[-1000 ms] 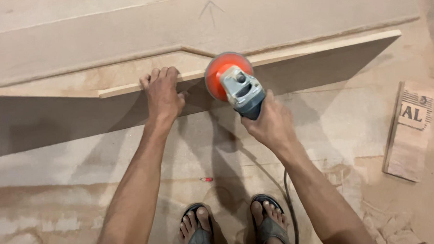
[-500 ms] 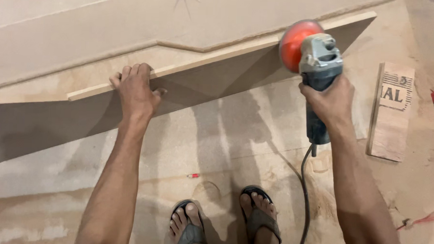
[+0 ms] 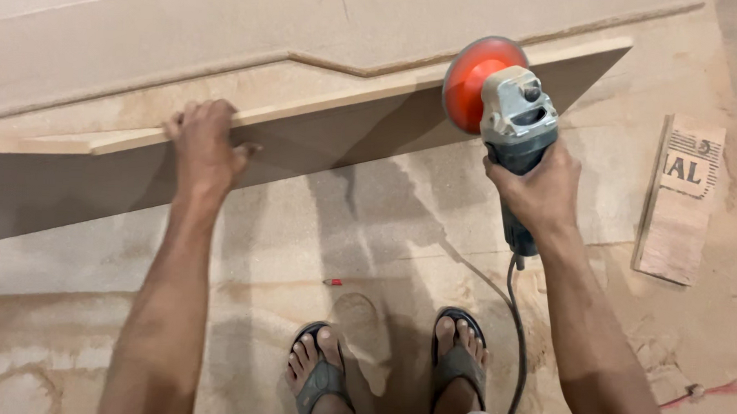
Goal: The person is using a handheld power sander to smooth the edges and surfaces of a large wooden board that has a custom geometric cutout.
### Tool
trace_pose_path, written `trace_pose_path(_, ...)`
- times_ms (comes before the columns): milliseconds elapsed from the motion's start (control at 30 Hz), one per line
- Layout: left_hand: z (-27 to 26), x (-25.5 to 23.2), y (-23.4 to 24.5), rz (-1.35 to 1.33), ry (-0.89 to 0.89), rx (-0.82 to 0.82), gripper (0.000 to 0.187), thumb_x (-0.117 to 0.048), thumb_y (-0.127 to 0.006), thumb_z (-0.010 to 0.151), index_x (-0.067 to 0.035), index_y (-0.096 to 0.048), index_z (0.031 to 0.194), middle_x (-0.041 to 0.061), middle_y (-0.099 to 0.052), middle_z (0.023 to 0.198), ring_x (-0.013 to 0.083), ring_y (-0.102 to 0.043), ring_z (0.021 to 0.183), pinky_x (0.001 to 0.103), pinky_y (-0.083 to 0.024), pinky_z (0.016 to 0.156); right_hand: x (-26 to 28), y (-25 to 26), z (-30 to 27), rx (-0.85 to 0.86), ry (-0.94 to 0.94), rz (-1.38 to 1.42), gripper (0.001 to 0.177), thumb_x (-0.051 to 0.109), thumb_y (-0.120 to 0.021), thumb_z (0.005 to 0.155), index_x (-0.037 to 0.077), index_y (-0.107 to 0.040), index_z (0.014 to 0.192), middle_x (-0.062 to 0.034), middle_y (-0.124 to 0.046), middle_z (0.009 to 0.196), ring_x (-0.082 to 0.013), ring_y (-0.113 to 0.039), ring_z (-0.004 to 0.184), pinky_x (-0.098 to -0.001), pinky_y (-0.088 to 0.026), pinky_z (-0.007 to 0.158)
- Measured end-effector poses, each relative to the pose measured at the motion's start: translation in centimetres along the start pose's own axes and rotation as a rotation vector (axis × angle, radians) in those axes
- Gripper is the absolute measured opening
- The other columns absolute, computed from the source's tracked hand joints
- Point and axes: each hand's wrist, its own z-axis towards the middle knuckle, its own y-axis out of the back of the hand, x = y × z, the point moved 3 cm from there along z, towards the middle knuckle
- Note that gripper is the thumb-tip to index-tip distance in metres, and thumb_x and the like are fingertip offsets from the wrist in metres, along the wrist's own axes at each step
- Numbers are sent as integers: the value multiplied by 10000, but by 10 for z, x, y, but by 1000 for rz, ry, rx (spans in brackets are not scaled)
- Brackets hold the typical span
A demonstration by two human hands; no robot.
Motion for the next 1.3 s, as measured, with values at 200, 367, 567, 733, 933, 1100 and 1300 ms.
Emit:
trace_pose_path(200, -32, 31, 15, 179, -14, -43, 528, -163, -911, 722, -63, -654, 1172, 119, -659, 1150, 307, -560, 1161, 545, -307, 1048, 20, -14, 0, 41, -36, 68, 512, 243, -871, 767, -70, -656, 1110, -223, -748, 972, -308, -773, 905, -408, -594, 800)
trace_pose_path(367, -5, -48, -25, 106, -149, -160, 501, -206, -864, 784, -62, -615, 1195, 145, -620, 1188, 322, -540, 1188, 551, -335, 1029, 29, -29, -5, 39, 34, 1, 607, 286, -897, 719, -71, -640, 1138, -257, -736, 965, -387, -748, 914, -449, -582, 788)
trace_pose_path(567, 9, -76, -16, 89, -18, -102, 580, -169, -864, 711, -136, -614, 1233, 134, -612, 1131, 338, -534, 1156, 622, -316, 996, 37, -49, -15, 137, -17, -127, 608, 363, -882, 704, -34, -636, 1093, -281, -725, 902, -463, -711, 869, -514, -566, 754)
trace_pose_path(733, 9, -76, -24, 129, -19, -71, 433, -81, -830, 751, -154, -654, 1140, 124, -623, 1089, 325, -543, 1129, 594, -335, 972, 58, -61, -15, 133, 30, -150, 615, 371, -867, 700, -24, -610, 1094, -283, -716, 880, -486, -690, 828, -546, -548, 713)
trace_pose_path(933, 5, -72, -25, -16, -99, -116, 433, -91, -853, 722, -95, -642, 1100, 90, -657, 1108, 306, -567, 1149, 494, -380, 1005, 66, -78, -21, 255, 49, -180, 526, 334, -842, 722, -18, -578, 1010, -276, -708, 846, -479, -690, 827, -553, -551, 712)
trace_pose_path(1100, 8, -71, -18, 4, -101, -108, 462, -102, -885, 679, -97, -644, 1073, 97, -656, 1080, 317, -565, 1122, 502, -363, 996, 51, -66, -13, 194, -20, -224, 555, 330, -847, 715, -10, -625, 1093, -283, -716, 853, -477, -700, 819, -546, -560, 715)
trace_pose_path(1300, 6, -39, -56, -21, -80, -96, 354, -25, -777, 732, -98, -628, 1045, 94, -647, 1086, 316, -567, 1141, 547, -355, 1061, 11, -29, -5, 161, -156, -183, 450, 365, -826, 794, 29, -713, 1072, -234, -746, 898, -393, -751, 874, -476, -574, 732)
